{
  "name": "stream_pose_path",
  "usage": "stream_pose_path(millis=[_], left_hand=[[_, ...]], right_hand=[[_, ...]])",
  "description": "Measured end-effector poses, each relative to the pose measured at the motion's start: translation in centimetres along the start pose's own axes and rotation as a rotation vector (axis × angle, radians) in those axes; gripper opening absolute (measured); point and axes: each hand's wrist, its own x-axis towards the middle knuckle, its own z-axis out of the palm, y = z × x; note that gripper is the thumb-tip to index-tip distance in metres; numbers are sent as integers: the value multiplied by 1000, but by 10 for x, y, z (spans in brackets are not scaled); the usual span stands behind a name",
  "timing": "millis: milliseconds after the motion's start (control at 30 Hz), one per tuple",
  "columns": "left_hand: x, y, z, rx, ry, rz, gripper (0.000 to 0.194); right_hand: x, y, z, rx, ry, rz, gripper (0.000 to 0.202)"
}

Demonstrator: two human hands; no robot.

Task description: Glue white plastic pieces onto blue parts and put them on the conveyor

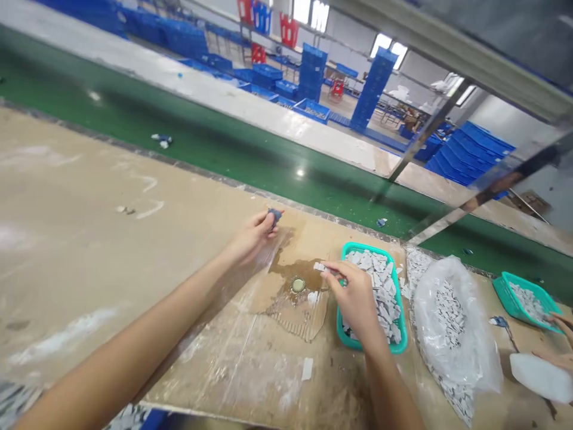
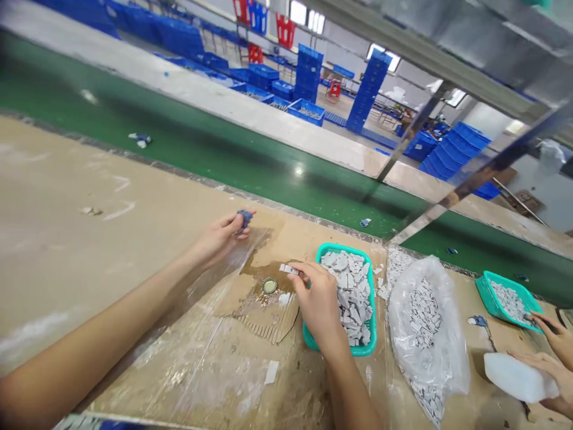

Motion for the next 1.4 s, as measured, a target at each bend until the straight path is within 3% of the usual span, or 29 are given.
stream_pose_path(millis=[100, 233, 400, 533, 800, 1100, 1400], left_hand=[[1, -6, -3, 12, -1, 59, 42], [3, -12, -11, -69, -42, 69, 47], [6, -14, -18, -70, -136, 68, 33], [6, -13, -19, -35, -165, 63, 17], [1, -10, -16, 53, -211, 35, 14], [-1, -10, -14, 164, -226, 24, 19], [-7, -16, -8, 344, -322, -23, 21]], right_hand=[[-6, 1, 20, -113, -64, -18, 25], [-10, 8, 30, -193, -125, -138, 19], [-9, 4, 32, -321, -155, -399, 15], [-10, 1, 34, -398, -154, -504, 15], [-13, 2, 35, -531, -223, -481, 16], [-11, 1, 38, -525, -215, -519, 17], [-8, -5, 26, -238, 127, -235, 17]])
